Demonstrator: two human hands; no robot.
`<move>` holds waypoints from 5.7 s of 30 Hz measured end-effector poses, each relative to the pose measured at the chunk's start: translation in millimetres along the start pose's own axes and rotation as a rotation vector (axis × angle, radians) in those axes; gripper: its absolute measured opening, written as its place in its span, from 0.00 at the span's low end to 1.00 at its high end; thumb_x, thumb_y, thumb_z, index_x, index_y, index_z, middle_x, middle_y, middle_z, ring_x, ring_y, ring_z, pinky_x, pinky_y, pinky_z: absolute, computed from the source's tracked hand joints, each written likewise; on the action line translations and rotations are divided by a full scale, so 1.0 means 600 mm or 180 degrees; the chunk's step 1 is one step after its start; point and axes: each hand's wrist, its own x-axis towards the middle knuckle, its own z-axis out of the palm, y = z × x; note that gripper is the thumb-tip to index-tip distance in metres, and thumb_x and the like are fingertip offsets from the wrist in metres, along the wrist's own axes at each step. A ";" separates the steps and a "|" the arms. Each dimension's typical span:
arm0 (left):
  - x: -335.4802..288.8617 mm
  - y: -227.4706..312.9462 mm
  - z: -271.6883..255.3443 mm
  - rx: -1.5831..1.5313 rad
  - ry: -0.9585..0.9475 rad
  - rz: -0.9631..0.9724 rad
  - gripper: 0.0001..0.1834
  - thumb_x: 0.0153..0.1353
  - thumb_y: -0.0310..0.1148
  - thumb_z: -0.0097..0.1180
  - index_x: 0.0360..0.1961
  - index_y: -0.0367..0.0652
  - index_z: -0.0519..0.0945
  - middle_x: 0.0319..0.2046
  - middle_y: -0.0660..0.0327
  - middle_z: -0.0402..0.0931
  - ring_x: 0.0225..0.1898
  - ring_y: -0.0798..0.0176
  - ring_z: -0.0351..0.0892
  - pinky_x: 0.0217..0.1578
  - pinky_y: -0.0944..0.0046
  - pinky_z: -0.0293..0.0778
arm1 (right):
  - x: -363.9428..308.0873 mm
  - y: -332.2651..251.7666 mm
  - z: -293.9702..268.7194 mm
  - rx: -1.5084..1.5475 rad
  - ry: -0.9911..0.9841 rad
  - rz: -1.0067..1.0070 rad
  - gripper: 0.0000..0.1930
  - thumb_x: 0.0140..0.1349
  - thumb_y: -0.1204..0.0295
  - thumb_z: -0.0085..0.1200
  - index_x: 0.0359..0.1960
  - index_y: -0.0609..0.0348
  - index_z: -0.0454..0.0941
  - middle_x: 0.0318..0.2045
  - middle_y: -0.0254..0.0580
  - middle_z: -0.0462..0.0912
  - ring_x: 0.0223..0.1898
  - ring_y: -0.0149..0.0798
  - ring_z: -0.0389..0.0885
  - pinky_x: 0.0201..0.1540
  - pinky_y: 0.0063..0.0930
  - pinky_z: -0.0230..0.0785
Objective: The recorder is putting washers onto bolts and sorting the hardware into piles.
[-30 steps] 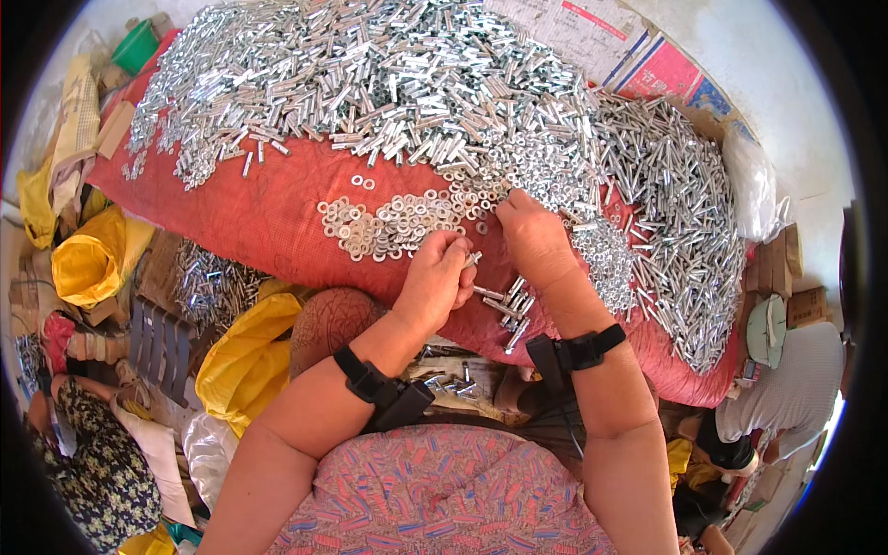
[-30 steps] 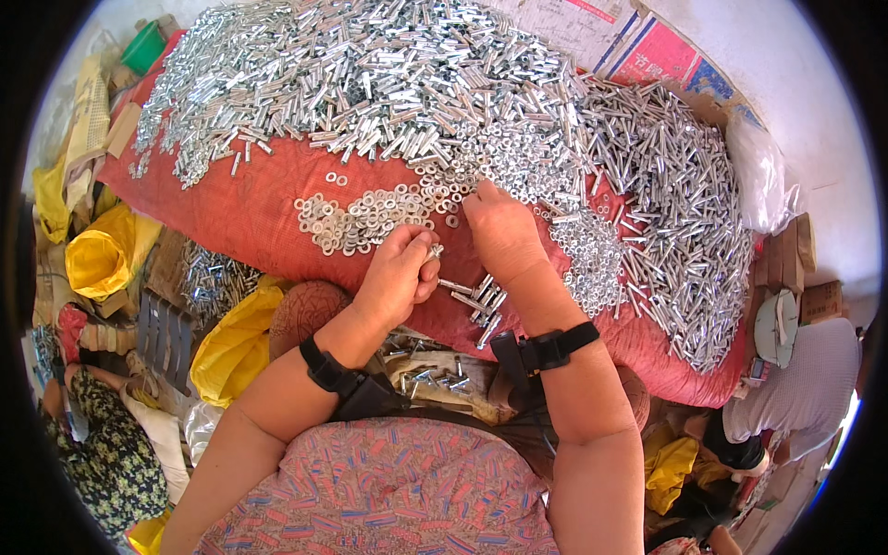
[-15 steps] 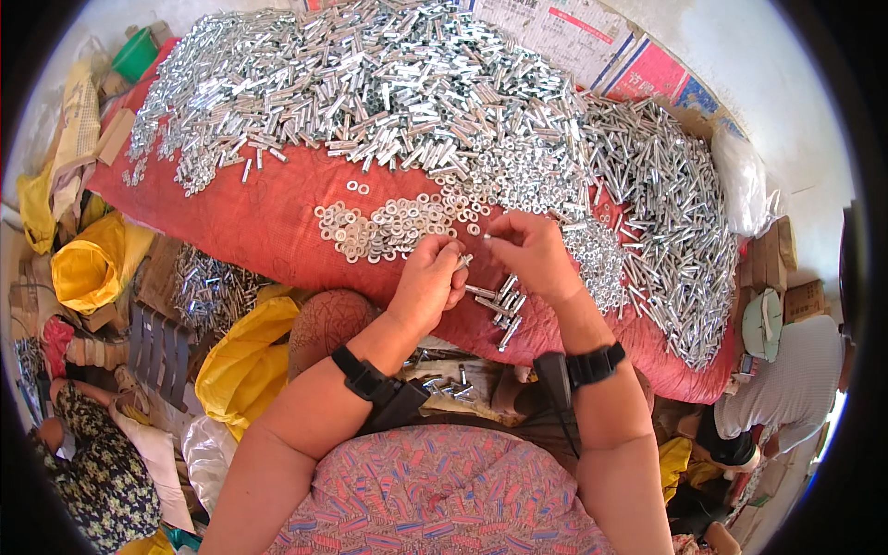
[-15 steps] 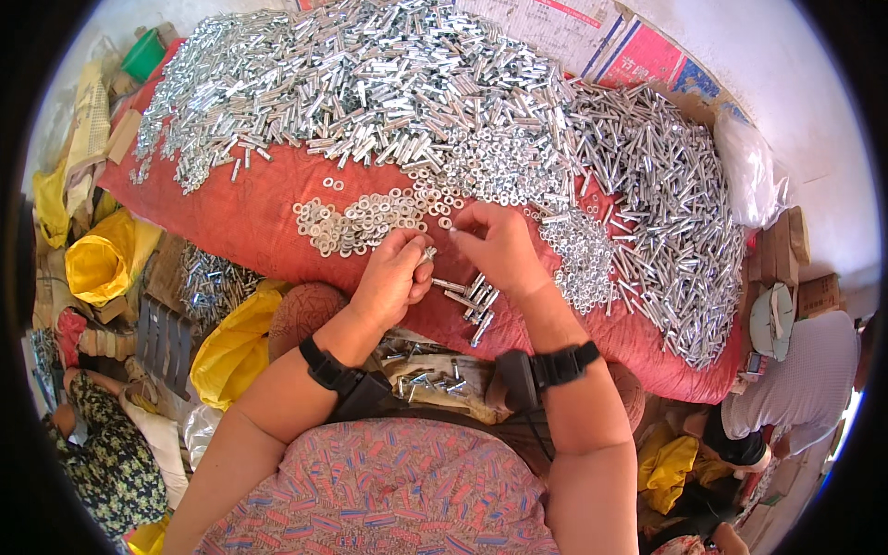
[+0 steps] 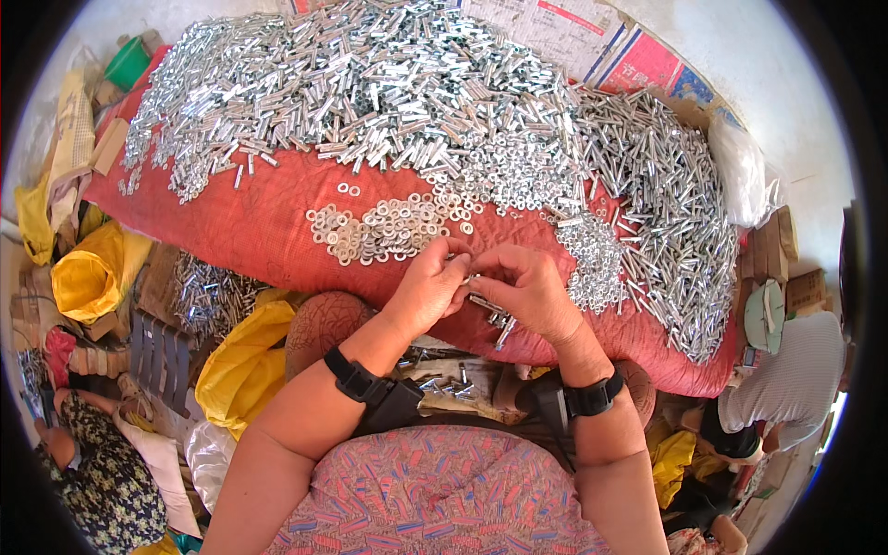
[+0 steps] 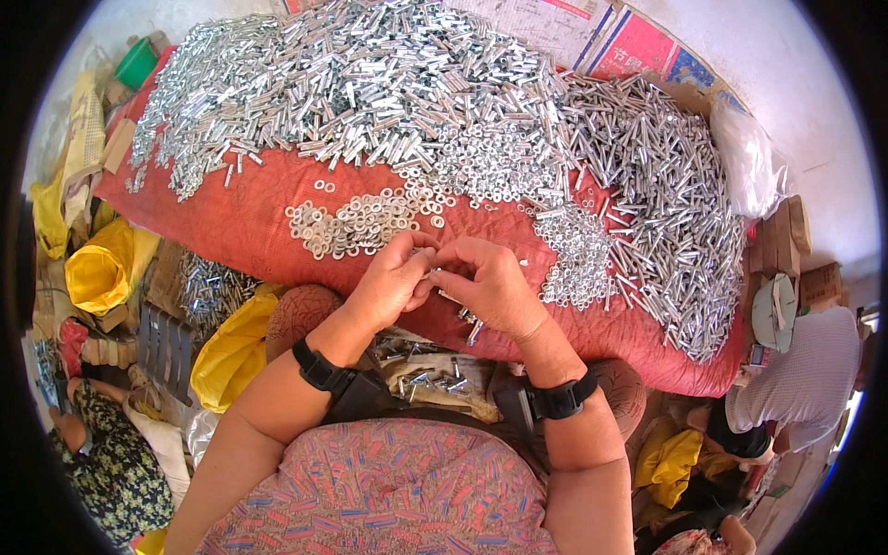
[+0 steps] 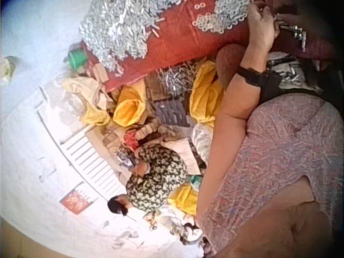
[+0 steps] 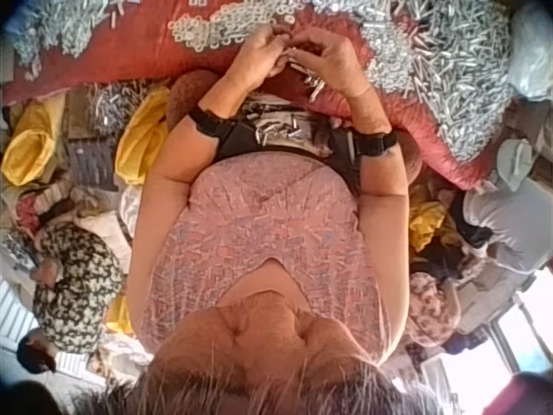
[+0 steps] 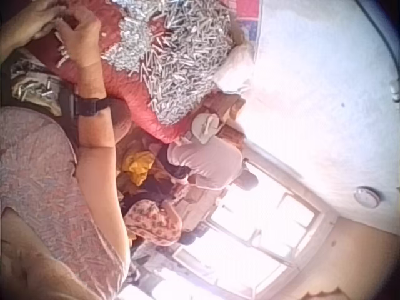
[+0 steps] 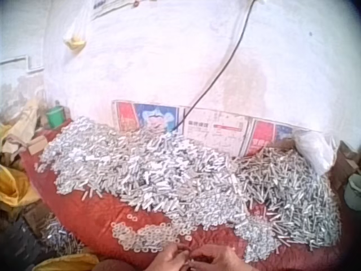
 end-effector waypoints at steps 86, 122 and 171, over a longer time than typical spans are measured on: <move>-0.017 0.001 0.041 -0.0145 -0.0040 0.0252 0.08 0.71 0.31 0.43 0.48 0.40 0.67 0.19 0.69 0.62 0.13 0.77 0.58 0.11 0.74 0.54 | -0.081 0.030 0.011 0.0032 0.0267 0.0741 0.21 0.71 0.60 0.46 0.29 0.67 0.78 0.18 0.39 0.74 0.19 0.28 0.72 0.23 0.28 0.66; 0.171 0.090 -0.074 0.5003 0.1069 0.2109 0.07 0.55 0.25 0.57 0.36 0.40 0.75 0.37 0.50 0.72 0.39 0.42 0.76 0.37 0.49 0.75 | -0.137 0.151 -0.250 -0.4229 0.1182 0.1266 0.05 0.54 0.75 0.49 0.26 0.62 0.76 0.32 0.56 0.77 0.37 0.59 0.78 0.40 0.51 0.70; -0.024 -0.009 0.015 -0.0254 -0.0387 -0.0407 0.11 0.72 0.38 0.42 0.44 0.41 0.64 0.41 0.50 0.77 0.41 0.52 0.83 0.40 0.56 0.83 | -0.060 0.028 0.009 0.1870 0.1234 0.0232 0.05 0.62 0.85 0.48 0.37 0.64 0.73 0.31 0.47 0.83 0.31 0.35 0.84 0.35 0.26 0.79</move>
